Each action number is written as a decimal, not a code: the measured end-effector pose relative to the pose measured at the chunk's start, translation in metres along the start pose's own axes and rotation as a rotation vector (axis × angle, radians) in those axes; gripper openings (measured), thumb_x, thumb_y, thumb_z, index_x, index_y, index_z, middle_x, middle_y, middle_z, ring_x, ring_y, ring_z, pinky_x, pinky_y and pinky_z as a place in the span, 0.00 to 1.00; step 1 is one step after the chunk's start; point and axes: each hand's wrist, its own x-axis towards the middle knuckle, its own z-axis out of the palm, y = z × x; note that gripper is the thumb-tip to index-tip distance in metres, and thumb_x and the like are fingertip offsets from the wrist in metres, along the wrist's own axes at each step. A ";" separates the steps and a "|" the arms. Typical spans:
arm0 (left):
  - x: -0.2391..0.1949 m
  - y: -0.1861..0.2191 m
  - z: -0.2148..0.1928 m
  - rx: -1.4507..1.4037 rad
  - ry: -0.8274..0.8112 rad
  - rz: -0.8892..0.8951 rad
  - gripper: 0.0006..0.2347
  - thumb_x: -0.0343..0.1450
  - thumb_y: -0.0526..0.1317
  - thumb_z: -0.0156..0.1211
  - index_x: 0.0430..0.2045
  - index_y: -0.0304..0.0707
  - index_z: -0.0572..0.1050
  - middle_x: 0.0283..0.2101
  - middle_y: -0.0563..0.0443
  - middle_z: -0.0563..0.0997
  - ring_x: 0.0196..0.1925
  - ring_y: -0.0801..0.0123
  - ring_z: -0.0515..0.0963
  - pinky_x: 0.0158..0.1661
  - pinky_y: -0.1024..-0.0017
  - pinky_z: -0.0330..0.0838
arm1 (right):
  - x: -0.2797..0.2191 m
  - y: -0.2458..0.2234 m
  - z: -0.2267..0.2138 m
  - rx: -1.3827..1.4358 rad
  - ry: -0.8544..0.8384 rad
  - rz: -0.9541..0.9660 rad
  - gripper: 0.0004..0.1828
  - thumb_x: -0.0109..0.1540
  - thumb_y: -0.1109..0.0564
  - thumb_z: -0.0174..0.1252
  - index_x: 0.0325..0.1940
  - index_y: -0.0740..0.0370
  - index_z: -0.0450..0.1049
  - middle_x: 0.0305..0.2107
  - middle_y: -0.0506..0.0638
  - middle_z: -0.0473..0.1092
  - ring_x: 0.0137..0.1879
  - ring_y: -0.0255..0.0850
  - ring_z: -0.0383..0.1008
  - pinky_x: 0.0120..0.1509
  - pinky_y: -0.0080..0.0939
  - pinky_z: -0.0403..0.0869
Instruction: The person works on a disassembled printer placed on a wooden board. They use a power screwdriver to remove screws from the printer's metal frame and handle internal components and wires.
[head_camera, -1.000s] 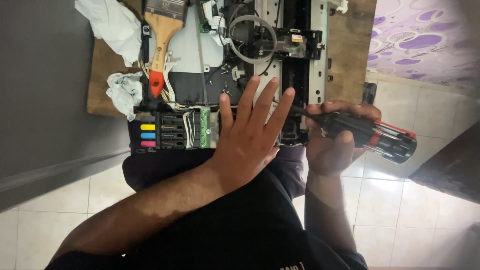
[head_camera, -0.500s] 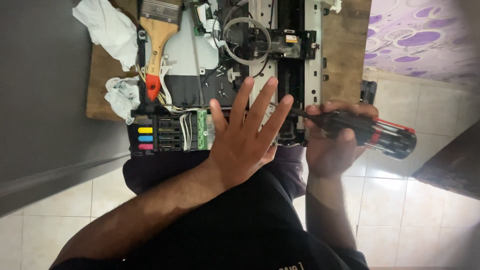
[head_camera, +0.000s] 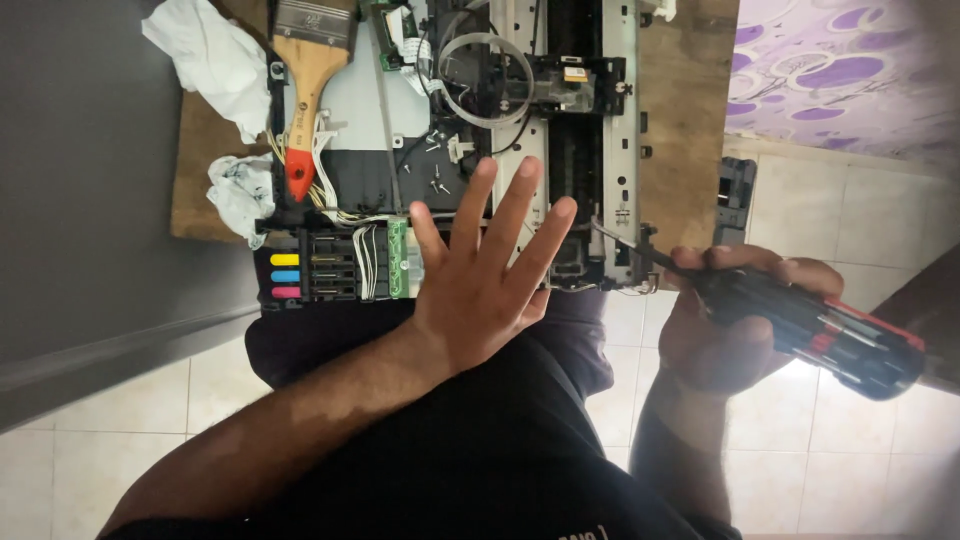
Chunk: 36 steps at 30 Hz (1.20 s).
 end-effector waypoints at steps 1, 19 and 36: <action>0.000 0.000 0.002 0.017 0.021 0.008 0.51 0.65 0.50 0.86 0.77 0.50 0.49 0.78 0.37 0.59 0.80 0.37 0.59 0.68 0.26 0.19 | -0.002 0.000 0.001 -0.042 0.054 0.023 0.21 0.68 0.43 0.63 0.58 0.50 0.63 0.47 0.57 0.74 0.48 0.51 0.80 0.52 0.50 0.84; 0.000 0.004 0.003 0.028 0.079 -0.022 0.43 0.70 0.49 0.77 0.76 0.48 0.49 0.77 0.35 0.61 0.79 0.38 0.64 0.70 0.27 0.22 | -0.006 0.007 -0.004 -0.029 0.085 0.056 0.20 0.69 0.42 0.62 0.57 0.49 0.63 0.46 0.58 0.73 0.47 0.51 0.80 0.45 0.49 0.83; 0.034 -0.134 -0.043 -0.331 -0.241 -0.157 0.15 0.70 0.37 0.65 0.51 0.39 0.80 0.49 0.50 0.79 0.46 0.53 0.80 0.44 0.51 0.69 | -0.011 0.014 -0.005 0.082 0.071 0.118 0.23 0.67 0.43 0.65 0.59 0.48 0.63 0.49 0.58 0.73 0.52 0.53 0.79 0.51 0.51 0.83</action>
